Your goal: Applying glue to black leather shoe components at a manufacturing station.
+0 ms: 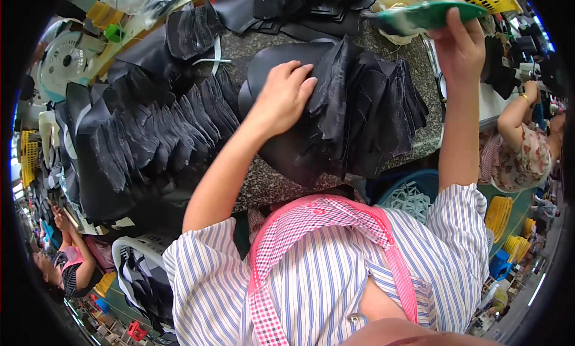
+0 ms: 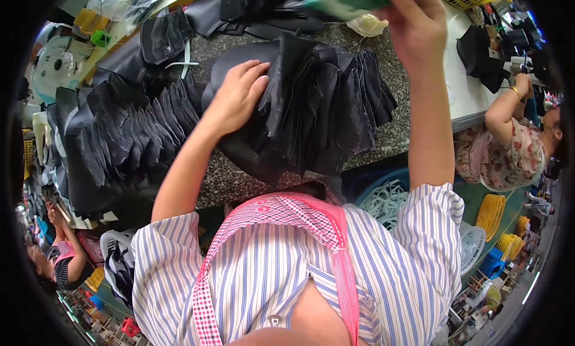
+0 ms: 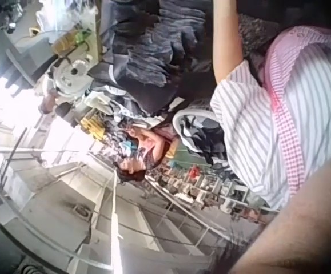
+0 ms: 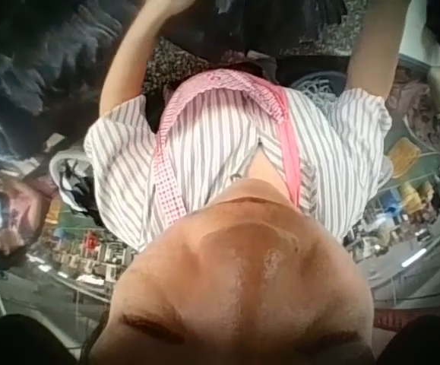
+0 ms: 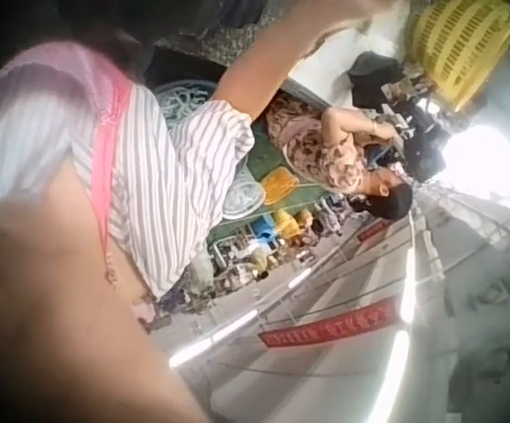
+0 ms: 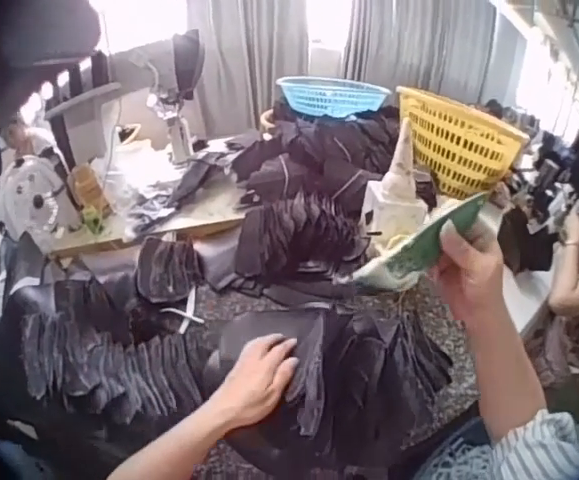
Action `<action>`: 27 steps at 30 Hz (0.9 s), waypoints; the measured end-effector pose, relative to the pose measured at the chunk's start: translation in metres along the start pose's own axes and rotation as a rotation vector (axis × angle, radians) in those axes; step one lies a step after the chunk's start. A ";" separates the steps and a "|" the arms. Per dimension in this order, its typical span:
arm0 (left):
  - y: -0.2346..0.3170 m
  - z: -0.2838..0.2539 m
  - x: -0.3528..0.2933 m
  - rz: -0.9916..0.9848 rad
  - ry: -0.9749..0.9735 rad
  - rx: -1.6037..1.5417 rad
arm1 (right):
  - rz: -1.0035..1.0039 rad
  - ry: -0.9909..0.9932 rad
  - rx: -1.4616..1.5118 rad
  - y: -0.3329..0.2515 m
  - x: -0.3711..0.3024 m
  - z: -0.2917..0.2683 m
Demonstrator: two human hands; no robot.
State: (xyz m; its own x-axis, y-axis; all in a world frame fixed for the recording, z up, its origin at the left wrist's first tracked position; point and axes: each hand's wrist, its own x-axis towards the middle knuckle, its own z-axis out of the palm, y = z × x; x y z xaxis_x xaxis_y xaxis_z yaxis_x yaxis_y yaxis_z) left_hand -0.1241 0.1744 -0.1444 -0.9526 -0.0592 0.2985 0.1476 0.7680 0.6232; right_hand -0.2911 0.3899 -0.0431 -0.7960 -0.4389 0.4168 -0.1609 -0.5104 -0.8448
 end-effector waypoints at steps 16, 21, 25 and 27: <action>0.054 0.016 -0.014 -0.425 0.250 -1.146 | 0.002 -0.551 -0.938 -0.012 -0.030 0.073; 0.068 0.028 -0.024 -0.363 0.400 -1.044 | 0.083 -0.874 -0.773 -0.032 -0.050 0.076; 0.071 0.034 -0.016 -0.333 0.508 -1.092 | -0.127 -0.620 -0.970 -0.021 -0.055 0.073; 0.065 0.038 -0.018 -0.331 0.514 -1.050 | -0.099 -0.925 -0.924 -0.024 -0.063 0.077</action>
State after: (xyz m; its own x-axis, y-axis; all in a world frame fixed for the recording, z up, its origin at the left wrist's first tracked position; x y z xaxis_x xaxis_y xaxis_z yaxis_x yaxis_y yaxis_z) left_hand -0.1076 0.2496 -0.1368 -0.8037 -0.5835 0.1168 0.2876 -0.2089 0.9347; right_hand -0.1920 0.3727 -0.0228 -0.1249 -0.9596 0.2521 -0.8272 -0.0396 -0.5605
